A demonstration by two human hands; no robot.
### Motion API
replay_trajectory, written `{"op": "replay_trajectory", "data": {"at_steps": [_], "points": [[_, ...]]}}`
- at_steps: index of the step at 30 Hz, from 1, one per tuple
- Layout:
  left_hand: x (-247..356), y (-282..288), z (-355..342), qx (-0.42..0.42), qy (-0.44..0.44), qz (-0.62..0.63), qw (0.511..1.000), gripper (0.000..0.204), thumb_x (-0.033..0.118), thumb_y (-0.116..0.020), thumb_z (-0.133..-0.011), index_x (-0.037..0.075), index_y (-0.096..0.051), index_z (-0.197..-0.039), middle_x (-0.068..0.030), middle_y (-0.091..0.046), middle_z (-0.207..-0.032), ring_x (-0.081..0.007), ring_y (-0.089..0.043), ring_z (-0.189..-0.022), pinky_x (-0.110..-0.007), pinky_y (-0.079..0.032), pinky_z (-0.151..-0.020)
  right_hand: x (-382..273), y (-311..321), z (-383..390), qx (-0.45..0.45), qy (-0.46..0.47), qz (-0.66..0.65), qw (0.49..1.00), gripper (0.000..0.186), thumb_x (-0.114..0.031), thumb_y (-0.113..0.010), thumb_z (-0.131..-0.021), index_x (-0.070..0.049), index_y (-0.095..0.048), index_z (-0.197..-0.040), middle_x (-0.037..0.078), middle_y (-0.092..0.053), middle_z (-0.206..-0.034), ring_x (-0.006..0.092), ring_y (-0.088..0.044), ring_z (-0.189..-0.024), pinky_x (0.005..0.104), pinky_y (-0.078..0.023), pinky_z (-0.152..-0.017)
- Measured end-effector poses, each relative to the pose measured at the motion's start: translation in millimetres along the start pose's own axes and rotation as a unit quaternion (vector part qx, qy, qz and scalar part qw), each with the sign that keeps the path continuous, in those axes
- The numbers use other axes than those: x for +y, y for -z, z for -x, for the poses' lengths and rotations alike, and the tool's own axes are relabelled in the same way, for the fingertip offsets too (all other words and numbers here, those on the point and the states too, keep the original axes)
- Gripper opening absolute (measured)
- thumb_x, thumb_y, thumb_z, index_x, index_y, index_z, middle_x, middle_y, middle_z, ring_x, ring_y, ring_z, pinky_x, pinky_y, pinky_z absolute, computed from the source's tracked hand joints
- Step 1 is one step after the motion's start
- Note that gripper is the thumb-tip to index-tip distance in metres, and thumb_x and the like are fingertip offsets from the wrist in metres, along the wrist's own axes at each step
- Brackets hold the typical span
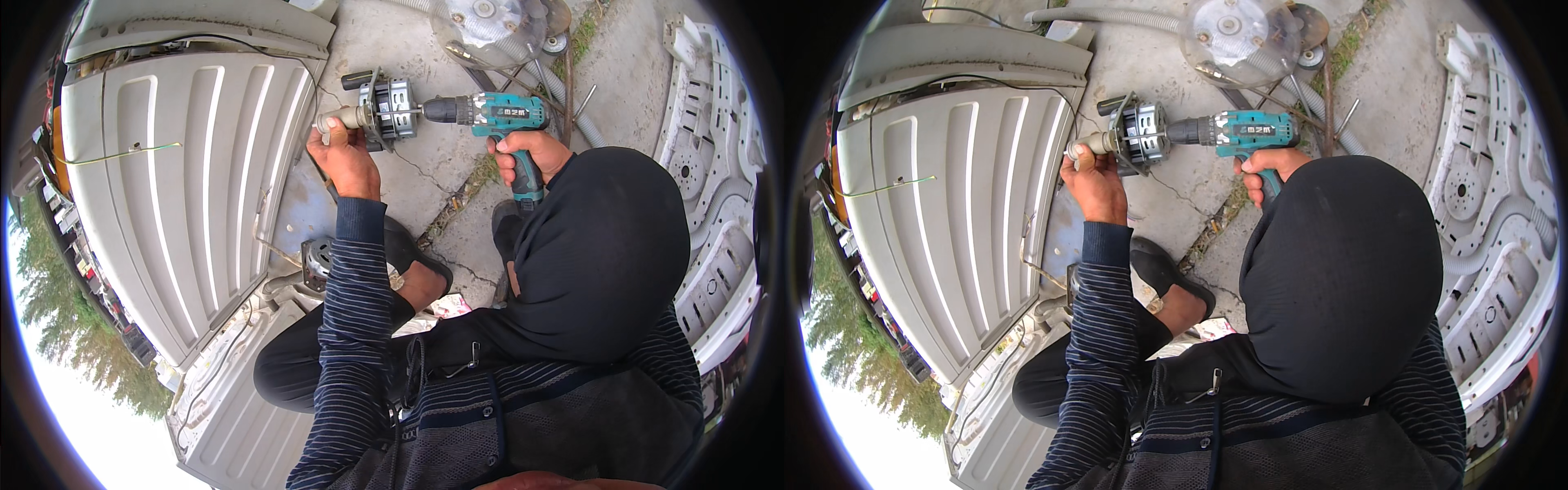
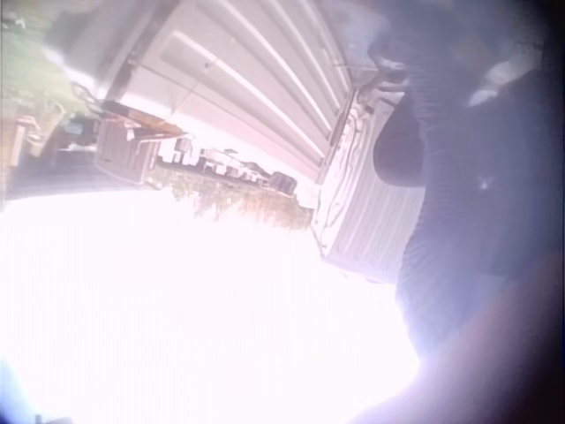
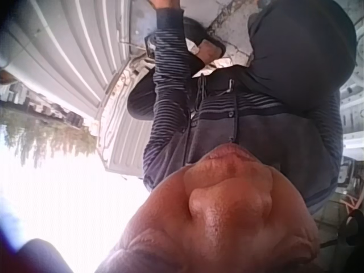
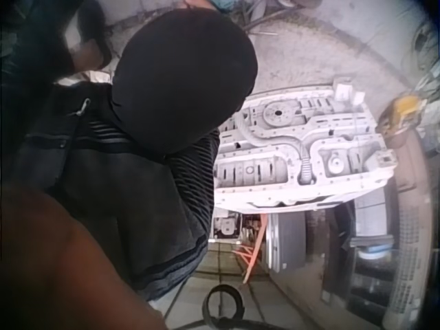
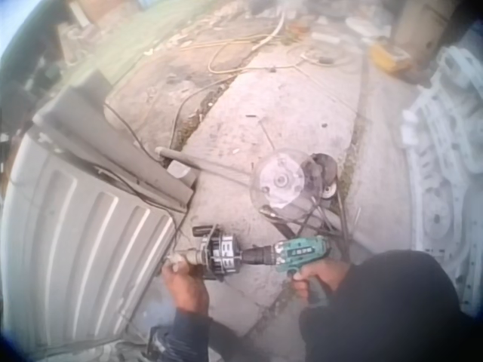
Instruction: The person uses a cordless drill to remove screws from a motor housing, then disassembles the motor by hand. They inspect the internal components and place the parts on a nearby surface.
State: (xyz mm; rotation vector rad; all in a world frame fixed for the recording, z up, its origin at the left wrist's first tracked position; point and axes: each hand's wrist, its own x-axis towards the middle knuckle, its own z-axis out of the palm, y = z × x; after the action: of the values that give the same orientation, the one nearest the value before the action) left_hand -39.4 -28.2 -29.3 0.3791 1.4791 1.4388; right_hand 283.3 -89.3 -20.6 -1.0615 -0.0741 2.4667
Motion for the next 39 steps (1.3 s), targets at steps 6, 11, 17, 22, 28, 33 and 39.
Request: {"op": "replay_trajectory", "data": {"at_steps": [6,11,17,22,28,33,39], "points": [[-1.9,0.5,0.5,-0.044,-0.015,0.022,0.999,0.043,0.014,-0.064,-0.105,0.009,-0.039,-0.140,-0.0182,-0.066,-0.127,-0.0235,-0.067,-0.108,-0.040,-0.056,-0.098,0.4,4.9,-3.4,-0.006,-0.004,-0.010,1.000,0.024,-0.019,-0.066,-0.090,-0.003,-0.064,-0.107,0.002,-0.060,-0.074,0.0182,-0.062,-0.063,0.0365,-0.054,-0.065],[-1.8,-0.3,0.0,-0.050,-0.022,0.031,0.998,0.042,0.012,-0.062,-0.106,0.007,-0.039,-0.140,-0.0211,-0.064,-0.130,-0.0261,-0.066,-0.114,-0.042,-0.055,-0.103,3.8,4.3,-6.8,-0.006,-0.008,-0.022,1.000,0.024,-0.019,-0.066,-0.090,-0.003,-0.064,-0.107,0.002,-0.060,-0.073,0.0184,-0.063,-0.063,0.0364,-0.055,-0.065],[-3.1,4.3,-0.4,-0.066,-0.033,0.045,0.996,0.044,0.012,-0.063,-0.106,0.007,-0.038,-0.141,-0.0235,-0.062,-0.132,-0.0284,-0.064,-0.120,-0.044,-0.053,-0.107,7.2,4.4,-10.1,-0.006,-0.006,-0.024,1.000,0.024,-0.019,-0.066,-0.090,-0.003,-0.064,-0.107,0.002,-0.060,-0.073,0.0179,-0.063,-0.062,0.0358,-0.055,-0.065],[-3.2,11.6,-3.9,-0.090,-0.004,0.046,0.995,0.049,0.014,-0.063,-0.106,0.004,-0.035,-0.145,-0.0240,-0.061,-0.135,-0.0295,-0.063,-0.123,-0.044,-0.051,-0.111,7.3,4.2,-10.4,-0.009,0.006,-0.012,1.000,0.025,-0.019,-0.066,-0.090,-0.003,-0.064,-0.109,0.002,-0.060,-0.073,0.0173,-0.063,-0.062,0.0360,-0.055,-0.065],[-8.0,16.0,-12.0,-0.128,-0.008,0.072,0.989,0.033,0.016,-0.059,-0.108,0.005,-0.046,-0.136,-0.0198,-0.062,-0.136,-0.0281,-0.062,-0.122,-0.046,-0.048,-0.114,7.3,4.2,-11.7,-0.043,0.021,0.011,0.999,0.026,-0.018,-0.065,-0.090,-0.002,-0.065,-0.111,0.003,-0.060,-0.073,0.0178,-0.063,-0.063,0.0359,-0.055,-0.066],[-11.7,7.4,-10.3,-0.110,0.002,0.064,0.992,0.036,0.015,-0.062,-0.107,0.005,-0.045,-0.136,-0.0218,-0.061,-0.136,-0.0289,-0.062,-0.123,-0.045,-0.046,-0.116,6.5,8.3,-14.5,-0.012,0.001,-0.018,1.000,0.025,-0.017,-0.065,-0.090,-0.002,-0.065,-0.111,0.003,-0.061,-0.074,0.0179,-0.063,-0.064,0.0351,-0.055,-0.067],[-9.8,-4.6,-4.2,-0.077,-0.013,-0.006,0.997,0.049,0.015,-0.063,-0.106,0.006,-0.034,-0.145,-0.0236,-0.062,-0.135,-0.0296,-0.062,-0.124,-0.046,-0.050,-0.109,-0.4,13.3,-16.6,-0.013,0.016,-0.006,1.000,0.021,-0.017,-0.065,-0.090,-0.003,-0.065,-0.105,0.003,-0.061,-0.073,0.0179,-0.062,-0.062,0.0350,-0.054,-0.064]]}}
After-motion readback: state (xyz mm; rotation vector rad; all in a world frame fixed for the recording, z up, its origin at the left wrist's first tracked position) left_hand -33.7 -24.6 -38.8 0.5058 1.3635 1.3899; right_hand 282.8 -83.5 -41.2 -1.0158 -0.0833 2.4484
